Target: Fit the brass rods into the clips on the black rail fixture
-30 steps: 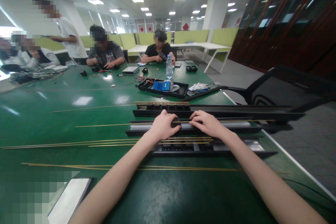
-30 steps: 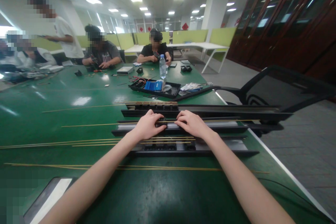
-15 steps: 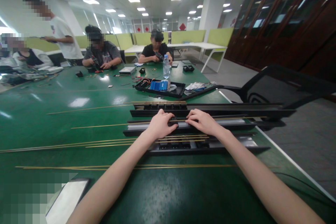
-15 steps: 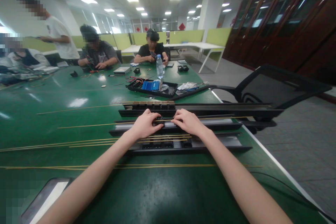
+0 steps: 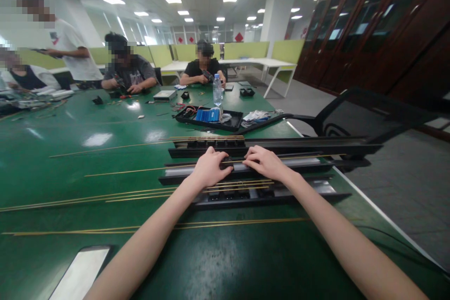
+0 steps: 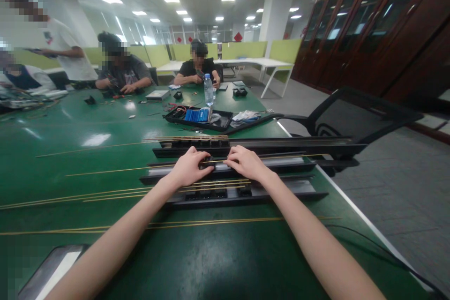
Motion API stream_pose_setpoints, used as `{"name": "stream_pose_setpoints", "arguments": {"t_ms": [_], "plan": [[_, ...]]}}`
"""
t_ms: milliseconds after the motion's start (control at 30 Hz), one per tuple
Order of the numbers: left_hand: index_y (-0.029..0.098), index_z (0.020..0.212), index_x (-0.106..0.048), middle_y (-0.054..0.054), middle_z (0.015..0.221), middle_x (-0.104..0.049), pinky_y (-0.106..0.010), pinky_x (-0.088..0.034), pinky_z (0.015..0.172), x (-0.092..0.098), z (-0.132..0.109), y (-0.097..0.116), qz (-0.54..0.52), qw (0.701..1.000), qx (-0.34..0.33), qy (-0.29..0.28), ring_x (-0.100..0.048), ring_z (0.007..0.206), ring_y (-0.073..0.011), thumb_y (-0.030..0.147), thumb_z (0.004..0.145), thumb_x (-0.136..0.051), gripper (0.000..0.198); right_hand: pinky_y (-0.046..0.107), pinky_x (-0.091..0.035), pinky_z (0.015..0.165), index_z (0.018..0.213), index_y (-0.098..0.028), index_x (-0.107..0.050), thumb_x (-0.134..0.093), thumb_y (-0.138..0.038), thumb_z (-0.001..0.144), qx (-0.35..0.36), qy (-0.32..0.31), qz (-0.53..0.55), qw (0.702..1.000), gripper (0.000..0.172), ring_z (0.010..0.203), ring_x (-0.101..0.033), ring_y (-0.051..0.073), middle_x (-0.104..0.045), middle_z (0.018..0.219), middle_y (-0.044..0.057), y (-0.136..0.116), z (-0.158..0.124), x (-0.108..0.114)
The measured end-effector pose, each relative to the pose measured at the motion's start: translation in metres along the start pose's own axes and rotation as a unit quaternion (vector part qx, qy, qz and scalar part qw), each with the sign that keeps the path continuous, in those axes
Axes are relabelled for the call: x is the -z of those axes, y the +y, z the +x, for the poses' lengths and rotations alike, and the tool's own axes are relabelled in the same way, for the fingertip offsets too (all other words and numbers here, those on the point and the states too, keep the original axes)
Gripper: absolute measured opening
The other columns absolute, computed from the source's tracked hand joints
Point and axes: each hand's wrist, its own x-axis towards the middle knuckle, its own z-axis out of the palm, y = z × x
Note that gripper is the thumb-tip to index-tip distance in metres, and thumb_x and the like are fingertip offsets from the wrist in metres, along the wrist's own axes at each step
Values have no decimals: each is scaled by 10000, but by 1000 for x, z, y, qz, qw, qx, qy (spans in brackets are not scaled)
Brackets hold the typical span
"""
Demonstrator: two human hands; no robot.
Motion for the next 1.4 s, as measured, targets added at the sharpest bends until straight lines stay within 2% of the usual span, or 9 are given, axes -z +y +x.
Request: {"name": "stream_pose_setpoints", "arguments": {"t_ms": [167, 700, 867, 1000, 1167, 1267, 1400], "plan": [[207, 1156, -660, -58, 1000, -733, -375, -489, 834, -2, 1, -1, 4, 1000, -3, 10, -517, 1018, -278, 485, 864, -598, 408, 304, -463, 745, 829, -236, -746, -528, -394, 980, -4, 5, -16, 1000, 308, 929, -582, 197, -673, 967, 42, -1, 0, 0], [205, 1151, -664, -63, 1009, -733, -378, -490, 817, 0, 1, 0, -1, 1000, -3, 6, -515, 994, -276, 468, 865, -602, 393, 301, -483, 778, 842, -231, -742, -504, -415, 991, -9, -6, -10, 1000, 336, 948, -582, 195, -668, 976, 45, -4, 1, 3], [204, 1153, -663, -67, 1012, -733, -374, -492, 825, 2, 0, 2, 2, 1000, -2, 5, -517, 1003, -276, 461, 866, -602, 390, 320, -492, 825, 836, -226, -744, -512, -412, 983, -13, -2, 0, 1000, 332, 952, -600, 202, -677, 975, 55, -6, 1, 4], [199, 1142, -665, -66, 996, -734, -373, -492, 829, 2, 0, 1, 4, 1000, -8, 8, -516, 994, -275, 467, 868, -598, 389, 336, -487, 879, 929, -228, -743, -536, -439, 966, -11, -12, 11, 1000, 298, 953, -626, 205, -698, 1017, 56, -8, 2, 11], [203, 1134, -664, -68, 1003, -732, -368, -492, 837, 1, 0, -1, 3, 1000, -11, 14, -519, 989, -270, 472, 866, -600, 385, 355, -460, 913, 972, -219, -726, -536, -458, 964, -11, 3, -29, 1000, 305, 1000, -621, 226, -714, 1053, 63, -26, 9, 15], [199, 1137, -665, -72, 1007, -733, -373, -493, 841, 1, 0, -1, 5, 1000, -11, 13, -518, 988, -273, 448, 865, -596, 375, 348, -444, 889, 935, -209, -708, -515, -433, 981, -24, 26, -54, 998, 299, 966, -613, 214, -718, 1007, 61, -45, 16, 6], [202, 1134, -664, -67, 1011, -735, -373, -494, 835, 1, -1, -2, 9, 1000, -7, 10, -515, 990, -273, 397, 856, -596, 347, 344, -423, 840, 855, -196, -676, -518, -451, 980, -36, 14, -80, 996, 325, 906, -608, 211, -712, 908, 62, -59, 23, -8]]}}
